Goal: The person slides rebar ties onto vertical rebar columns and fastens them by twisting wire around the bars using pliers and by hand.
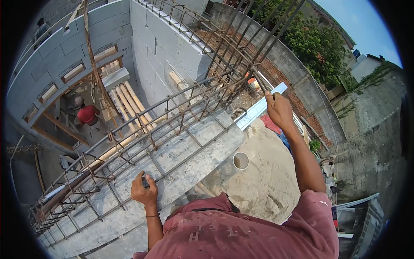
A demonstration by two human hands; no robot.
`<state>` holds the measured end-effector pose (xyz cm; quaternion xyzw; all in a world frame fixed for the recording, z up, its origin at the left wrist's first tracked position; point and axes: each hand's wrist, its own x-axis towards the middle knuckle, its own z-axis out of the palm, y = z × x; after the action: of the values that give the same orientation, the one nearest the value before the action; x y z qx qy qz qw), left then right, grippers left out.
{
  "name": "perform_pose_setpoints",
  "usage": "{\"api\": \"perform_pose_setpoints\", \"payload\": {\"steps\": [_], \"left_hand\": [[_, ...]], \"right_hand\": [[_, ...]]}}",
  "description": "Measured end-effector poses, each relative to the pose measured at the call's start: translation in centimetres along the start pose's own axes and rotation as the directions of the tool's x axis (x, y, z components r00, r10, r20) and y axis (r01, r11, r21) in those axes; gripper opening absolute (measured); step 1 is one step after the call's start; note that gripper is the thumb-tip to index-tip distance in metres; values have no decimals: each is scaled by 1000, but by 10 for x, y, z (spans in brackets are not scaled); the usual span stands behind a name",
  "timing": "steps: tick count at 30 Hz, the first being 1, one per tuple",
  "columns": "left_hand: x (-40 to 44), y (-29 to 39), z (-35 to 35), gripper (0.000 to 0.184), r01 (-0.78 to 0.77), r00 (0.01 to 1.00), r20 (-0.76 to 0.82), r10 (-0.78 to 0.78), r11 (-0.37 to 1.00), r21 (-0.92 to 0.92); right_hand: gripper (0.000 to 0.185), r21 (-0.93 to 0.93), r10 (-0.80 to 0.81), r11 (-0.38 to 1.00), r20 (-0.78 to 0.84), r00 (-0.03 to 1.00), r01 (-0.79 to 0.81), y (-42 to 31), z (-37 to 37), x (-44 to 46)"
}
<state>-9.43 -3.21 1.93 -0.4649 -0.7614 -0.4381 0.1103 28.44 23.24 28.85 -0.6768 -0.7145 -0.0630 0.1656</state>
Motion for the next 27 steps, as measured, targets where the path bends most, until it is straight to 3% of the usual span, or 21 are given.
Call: {"api": "perform_pose_setpoints", "payload": {"steps": [1,3,4,6,7,10,11,15,20,22,23,24,25,26,27], "left_hand": [[0,0,1,18,2,1000,-18,-2,1000,-10],[1,1,0,18,1,1000,-22,-1,1000,-3],[1,1,-1,17,-9,1000,-21,9,1000,4],[0,-1,0,17,-22,999,-37,22,1000,4],[-1,-1,1,17,-35,998,-43,35,999,0],[0,2,-3,16,-47,998,-33,46,998,-43],[-2,1,-6,16,-53,998,-33,52,998,-40],[-2,2,-9,15,-95,995,-38,93,994,-50],[1,12,-13,14,-106,993,-51,102,992,-72],[1,17,-18,15,-50,999,10,52,990,-135],[3,23,-18,15,-61,998,2,62,989,-132],[5,30,-17,17,5,999,49,10,956,-294],[8,39,-17,20,75,994,103,-32,893,-443],[19,57,-19,26,47,985,169,45,862,-504],[32,80,-19,34,31,966,229,122,824,-566]], "right_hand": [[59,-1,-2,1000,-1,1000,2,-2,6,-5],[51,387,205,886,166,965,-255,-10,13,-14],[51,388,197,888,167,966,-248,-12,13,-16],[36,788,-17,401,517,856,-467,-13,11,-20],[23,835,-88,251,523,848,-489,-15,16,-22],[19,858,-154,145,512,845,-493,-18,24,-26],[15,863,-198,23,499,844,-505,-2,32,-25],[17,912,-72,-39,404,912,-407,7,40,-38],[25,914,-49,-17,405,913,-406,2,52,-42],[27,919,-68,97,388,919,-381,2,60,-42],[35,931,-115,46,364,924,-361,4,63,-48],[35,934,-118,34,356,927,-355,5,67,-59],[35,970,-183,-28,233,955,-242,4,69,-71],[35,987,-241,-92,104,965,-129,-9,58,-83],[24,962,-253,-201,130,959,-184,-21,44,-100]]}}
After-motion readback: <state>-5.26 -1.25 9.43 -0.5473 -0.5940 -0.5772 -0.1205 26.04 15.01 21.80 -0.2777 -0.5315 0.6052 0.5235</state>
